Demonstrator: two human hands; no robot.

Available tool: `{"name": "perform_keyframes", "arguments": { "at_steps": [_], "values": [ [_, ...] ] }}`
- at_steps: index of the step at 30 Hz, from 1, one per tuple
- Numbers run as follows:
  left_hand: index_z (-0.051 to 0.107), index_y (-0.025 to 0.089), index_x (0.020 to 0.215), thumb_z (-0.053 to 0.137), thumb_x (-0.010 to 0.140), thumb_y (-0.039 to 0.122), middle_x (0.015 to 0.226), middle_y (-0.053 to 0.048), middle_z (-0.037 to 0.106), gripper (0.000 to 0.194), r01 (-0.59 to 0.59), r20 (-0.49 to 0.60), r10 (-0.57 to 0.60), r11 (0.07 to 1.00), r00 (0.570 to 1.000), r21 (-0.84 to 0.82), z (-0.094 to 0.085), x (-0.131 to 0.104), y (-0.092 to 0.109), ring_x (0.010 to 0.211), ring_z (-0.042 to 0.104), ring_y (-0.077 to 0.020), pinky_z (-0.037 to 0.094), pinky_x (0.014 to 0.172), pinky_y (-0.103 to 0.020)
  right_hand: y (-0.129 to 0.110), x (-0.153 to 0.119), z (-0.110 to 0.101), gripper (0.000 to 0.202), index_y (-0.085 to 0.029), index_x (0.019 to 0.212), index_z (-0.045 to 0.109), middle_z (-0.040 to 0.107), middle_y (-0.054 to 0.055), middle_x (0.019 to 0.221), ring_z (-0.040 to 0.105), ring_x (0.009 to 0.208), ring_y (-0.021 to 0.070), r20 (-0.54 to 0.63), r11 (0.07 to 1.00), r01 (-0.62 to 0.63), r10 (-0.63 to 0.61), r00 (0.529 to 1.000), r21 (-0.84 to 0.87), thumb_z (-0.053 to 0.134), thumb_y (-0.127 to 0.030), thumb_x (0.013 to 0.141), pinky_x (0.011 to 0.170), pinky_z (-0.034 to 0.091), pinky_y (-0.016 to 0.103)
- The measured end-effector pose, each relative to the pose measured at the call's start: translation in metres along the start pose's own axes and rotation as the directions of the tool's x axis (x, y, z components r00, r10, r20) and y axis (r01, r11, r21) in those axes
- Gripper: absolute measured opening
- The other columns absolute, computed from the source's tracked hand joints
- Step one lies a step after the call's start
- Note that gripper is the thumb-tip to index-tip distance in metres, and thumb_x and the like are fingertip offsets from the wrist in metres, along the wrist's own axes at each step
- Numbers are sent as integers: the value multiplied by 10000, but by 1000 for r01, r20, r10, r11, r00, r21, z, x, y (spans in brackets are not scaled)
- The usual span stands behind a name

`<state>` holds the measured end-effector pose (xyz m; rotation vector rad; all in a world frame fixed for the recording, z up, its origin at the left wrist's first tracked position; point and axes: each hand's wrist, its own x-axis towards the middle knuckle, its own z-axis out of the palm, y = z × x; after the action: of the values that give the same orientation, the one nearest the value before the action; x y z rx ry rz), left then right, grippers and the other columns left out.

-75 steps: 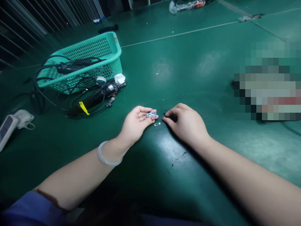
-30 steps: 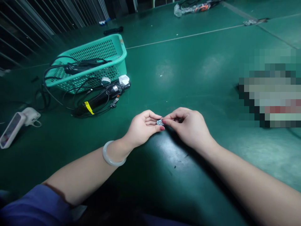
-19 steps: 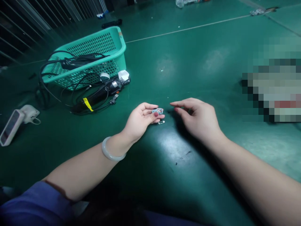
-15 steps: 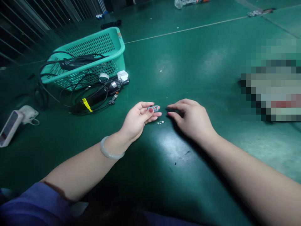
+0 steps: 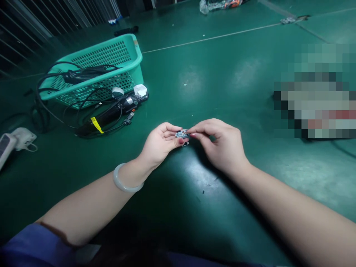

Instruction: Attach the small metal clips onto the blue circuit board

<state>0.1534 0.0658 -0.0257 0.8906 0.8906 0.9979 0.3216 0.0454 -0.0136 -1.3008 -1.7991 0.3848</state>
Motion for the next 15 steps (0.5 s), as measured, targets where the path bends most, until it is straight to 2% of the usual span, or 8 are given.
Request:
{"name": "perform_keyframes", "arguments": {
  "at_steps": [3,7,11,15],
  "values": [
    [576,142,796,892,439,301,747,-3,696,503,-11,5,11,999,1000,30,0,1,0,701,667,-111,514,858,-356,-2,-3,0,143,-276,794,731,718,20,832,652,780,181,-13,996,88,-89,996,-30,605,-233,848,714,519,334],
    [574,145,779,891,439,315,739,1,687,495,-14,20,14,999,1000,36,0,1,0,710,667,-121,511,860,-367,0,-3,2,160,-304,775,730,712,21,821,643,771,185,-20,992,114,-116,993,-59,595,-266,852,700,522,346],
    [577,148,778,889,446,312,766,-10,690,485,2,53,-4,999,999,37,-1,1,0,751,674,-137,505,866,-370,-1,-2,3,178,-310,756,728,713,21,807,645,761,193,-10,994,101,-102,995,-49,581,-297,855,708,527,364],
    [573,150,779,884,455,321,750,-1,691,481,0,52,-1,1000,999,17,-1,1,1,714,668,-118,513,847,-349,-2,0,3,136,-304,805,731,717,23,852,652,791,199,15,998,36,-35,999,-42,601,-312,843,724,528,364]
  ]
}}
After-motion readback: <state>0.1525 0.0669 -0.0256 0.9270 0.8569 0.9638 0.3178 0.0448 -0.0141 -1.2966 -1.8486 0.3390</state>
